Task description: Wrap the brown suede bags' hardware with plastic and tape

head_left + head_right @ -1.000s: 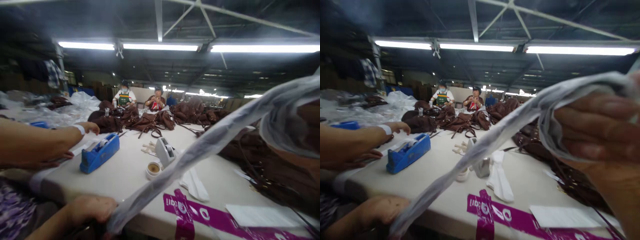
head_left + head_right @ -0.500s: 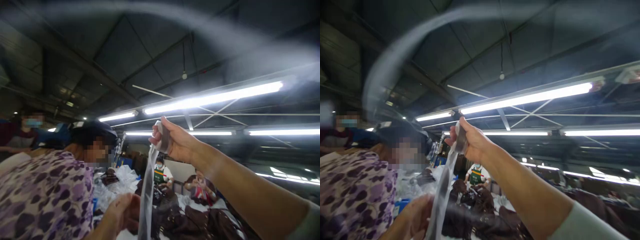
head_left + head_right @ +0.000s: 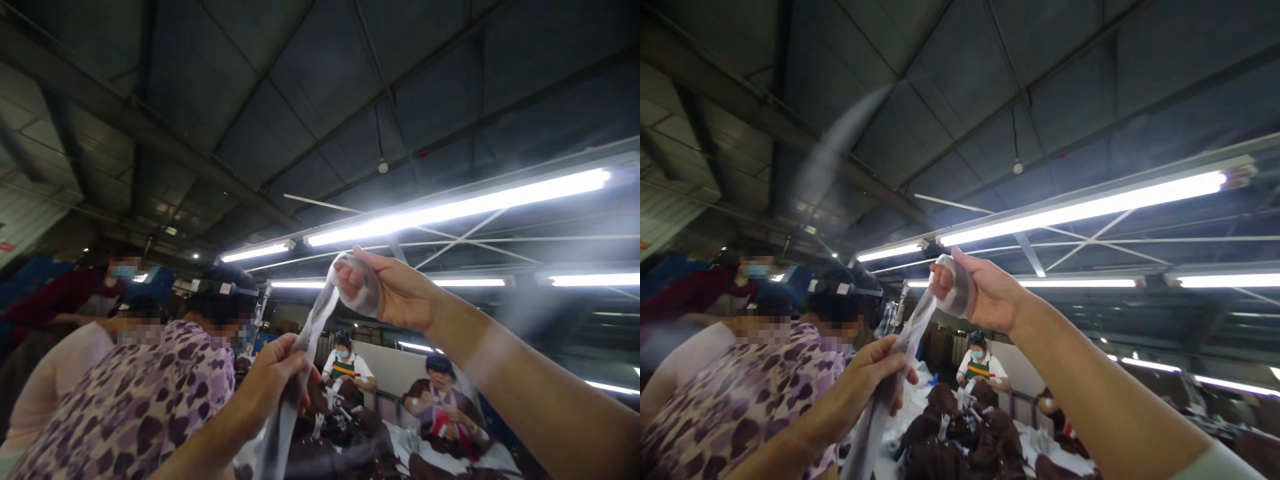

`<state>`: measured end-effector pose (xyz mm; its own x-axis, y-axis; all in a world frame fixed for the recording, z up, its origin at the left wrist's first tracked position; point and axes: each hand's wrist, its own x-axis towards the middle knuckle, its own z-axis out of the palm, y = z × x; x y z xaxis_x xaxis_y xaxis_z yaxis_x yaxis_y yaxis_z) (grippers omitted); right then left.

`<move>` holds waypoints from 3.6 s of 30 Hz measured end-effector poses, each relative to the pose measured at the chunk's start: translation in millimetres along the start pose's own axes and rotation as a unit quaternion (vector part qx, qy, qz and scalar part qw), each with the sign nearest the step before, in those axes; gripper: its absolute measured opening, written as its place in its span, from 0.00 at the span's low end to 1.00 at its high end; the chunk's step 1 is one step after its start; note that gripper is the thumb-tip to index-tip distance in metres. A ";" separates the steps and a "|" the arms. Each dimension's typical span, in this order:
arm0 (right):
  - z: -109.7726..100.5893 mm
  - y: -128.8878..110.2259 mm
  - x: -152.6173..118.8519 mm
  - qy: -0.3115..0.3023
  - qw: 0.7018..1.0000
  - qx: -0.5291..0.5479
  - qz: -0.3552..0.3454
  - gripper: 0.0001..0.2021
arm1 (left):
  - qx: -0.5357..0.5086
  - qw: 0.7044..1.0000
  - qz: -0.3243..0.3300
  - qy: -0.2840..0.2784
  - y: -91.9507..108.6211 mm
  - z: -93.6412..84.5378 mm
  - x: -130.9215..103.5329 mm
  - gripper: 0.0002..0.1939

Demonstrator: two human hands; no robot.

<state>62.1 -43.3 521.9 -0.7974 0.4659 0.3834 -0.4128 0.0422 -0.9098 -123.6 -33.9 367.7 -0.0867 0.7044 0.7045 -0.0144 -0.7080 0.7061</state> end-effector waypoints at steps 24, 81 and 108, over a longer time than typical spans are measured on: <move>-48.5 43.0 -34.0 -0.205 0.974 -0.012 0.092 0.26 | -0.256 0.885 -0.003 -0.390 2.5 6.5 28.5 0.13; -86.4 81.7 -15.9 0.167 0.939 0.021 -0.301 0.09 | -0.029 0.972 -0.162 -0.169 -71.5 42.6 -21.3 0.14; -95.3 48.3 -55.5 0.137 0.911 -0.109 -0.374 0.19 | 0.014 0.972 -0.123 -0.198 -72.2 50.0 -24.1 0.16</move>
<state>128.4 17.1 441.6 -0.1773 0.4367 0.8820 -0.6738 0.5993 -0.4322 -70.7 2.8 303.3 0.3056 0.8204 0.4833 0.0406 -0.5183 0.8542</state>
